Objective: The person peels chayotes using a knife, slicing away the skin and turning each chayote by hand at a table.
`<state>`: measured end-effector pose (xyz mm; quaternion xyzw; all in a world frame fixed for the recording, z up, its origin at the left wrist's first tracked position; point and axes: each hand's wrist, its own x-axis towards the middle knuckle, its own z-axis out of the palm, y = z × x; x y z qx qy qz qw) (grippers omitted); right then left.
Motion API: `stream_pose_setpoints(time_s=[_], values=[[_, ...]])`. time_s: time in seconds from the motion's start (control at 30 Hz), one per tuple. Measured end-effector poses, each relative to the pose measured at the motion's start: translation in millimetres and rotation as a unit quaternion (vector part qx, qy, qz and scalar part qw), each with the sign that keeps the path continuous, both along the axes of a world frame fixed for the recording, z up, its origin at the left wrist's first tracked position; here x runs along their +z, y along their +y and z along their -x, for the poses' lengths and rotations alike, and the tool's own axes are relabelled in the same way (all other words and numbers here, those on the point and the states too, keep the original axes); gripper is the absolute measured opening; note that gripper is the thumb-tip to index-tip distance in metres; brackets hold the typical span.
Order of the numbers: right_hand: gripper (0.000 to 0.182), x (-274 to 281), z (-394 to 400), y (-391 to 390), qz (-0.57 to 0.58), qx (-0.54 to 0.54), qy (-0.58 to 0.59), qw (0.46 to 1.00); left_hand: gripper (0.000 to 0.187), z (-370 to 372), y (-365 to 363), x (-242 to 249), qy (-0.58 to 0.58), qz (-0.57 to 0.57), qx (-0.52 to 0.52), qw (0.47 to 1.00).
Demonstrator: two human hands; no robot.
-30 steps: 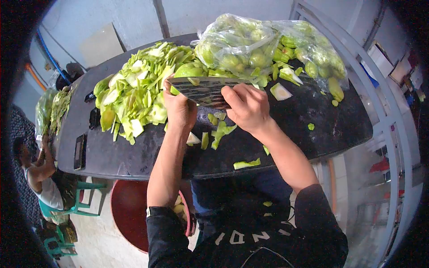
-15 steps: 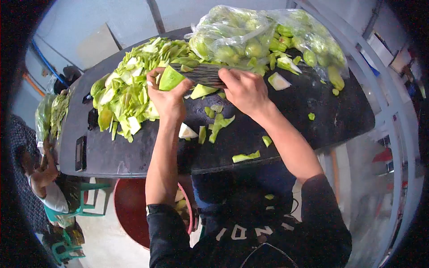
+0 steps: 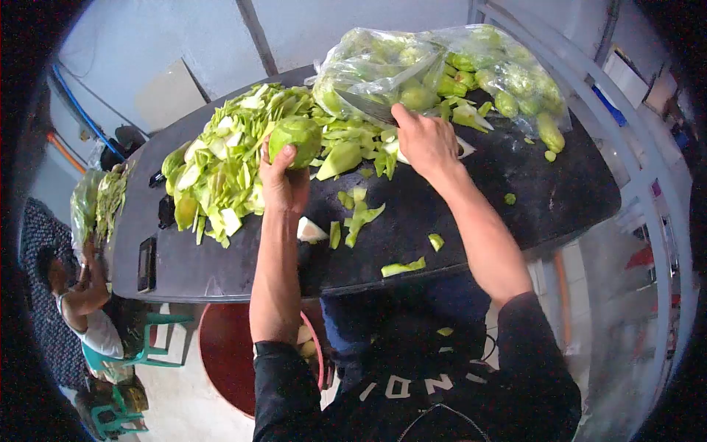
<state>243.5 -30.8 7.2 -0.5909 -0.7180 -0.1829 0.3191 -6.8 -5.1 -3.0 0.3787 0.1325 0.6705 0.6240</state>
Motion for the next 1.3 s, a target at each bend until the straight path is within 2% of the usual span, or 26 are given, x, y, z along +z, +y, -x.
stream_pose_setpoints(time_s=[0.1, 0.17, 0.23, 0.3, 0.37, 0.47, 0.57, 0.7, 0.77, 0.8, 0.97, 1.03, 1.1, 1.17, 1.2, 1.23, 1.3], values=[[0.015, 2.0, 13.4, -7.5, -0.021, 0.013, 0.038, 0.999, 0.058, -2.3, 1.0, -4.1, -0.001, 0.037, 0.021, 0.999], [0.012, 2.1, 29.8, -14.1, -0.136, 0.137, 0.056, 0.98, 0.055, -1.1, 2.0, -6.4, 0.052, 0.055, 0.047, 0.996], [0.011, 2.1, 44.6, -21.0, -0.186, 0.166, 0.017, 0.968, 0.053, -3.9, 4.1, -12.3, 0.054, 0.039, 0.047, 0.997], [0.013, 2.2, 55.3, -28.5, -0.186, 0.188, 0.003, 0.964, 0.049, -4.3, 8.2, -22.6, 0.016, 0.029, -0.013, 0.999], [0.016, 1.6, 59.0, -31.9, -0.171, 0.2, -0.012, 0.965, 0.045, -9.8, 2.6, -17.9, 0.054, 0.022, -0.012, 0.998], [0.018, 1.2, 60.6, -34.6, -0.169, 0.216, -0.022, 0.961, 0.036, -18.3, -4.0, -13.7, 0.051, -0.036, 0.018, 0.998], [0.018, 0.0, 62.0, -34.6, -0.19, 0.217, -0.029, 0.957, 0.036, -19.7, -9.5, -11.3, 0.071, -0.015, 0.063, 0.995], [0.015, 3.1, 63.1, -37.9, -0.199, 0.222, -0.031, 0.954, 0.038, -18.9, -10.2, -11.3, 0.063, 0.006, 0.069, 0.996], [0.019, 1.3, 59.3, -32.8, -0.153, 0.202, -0.012, 0.967, 0.041, -20.2, -6.6, -5.5, 0.088, 0.022, 0.141, 0.986], [0.017, -4.4, 55.3, -21.2, -0.13, 0.153, -0.009, 0.98, 0.043, -12.9, -1.5, -11.5, 0.105, -0.04, 0.116, 0.987], [0.018, -2.2, 50.8, -21.3, -0.105, 0.141, -0.012, 0.984, 0.046, -13.3, -1.1, -4.4, 0.097, -0.003, 0.084, 0.992], [0.019, -4.4, 51.4, -14.6, -0.132, 0.147, 0.009, 0.98, 0.047, -7.0, -5.6, -9.8, 0.095, 0.008, 0.067, 0.993], [0.017, -2.2, 47.6, -9.1, -0.137, 0.163, 0.012, 0.977, 0.05, -7.0, 2.5, -11.2, 0.066, 0.051, 0.017, 0.996], [0.013, -3.1, 44.2, -13.0, -0.087, 0.117, -0.006, 0.989, 0.055, -5.0, -2.0, -5.1, 0.061, 0.073, 0.003, 0.995], [0.012, -3.1, 36.6, -6.8, 0.032, 0.032, -0.025, 0.999, 0.056, -0.6, -3.9, -3.2, 0.048, 0.046, -0.069, 0.995], [0.014, -6.7, 23.0, 2.2, 0.059, 0.023, 0.005, 0.998, 0.058, 2.8, -5.6, -1.0, 0.035, 0.018, -0.141, 0.989], [0.013, -1.9, 6.8, -0.7, 0.052, 0.018, 0.031, 0.998, 0.06, -0.2, -6.6, 3.2, 0.036, 0.0, -0.122, 0.992]])
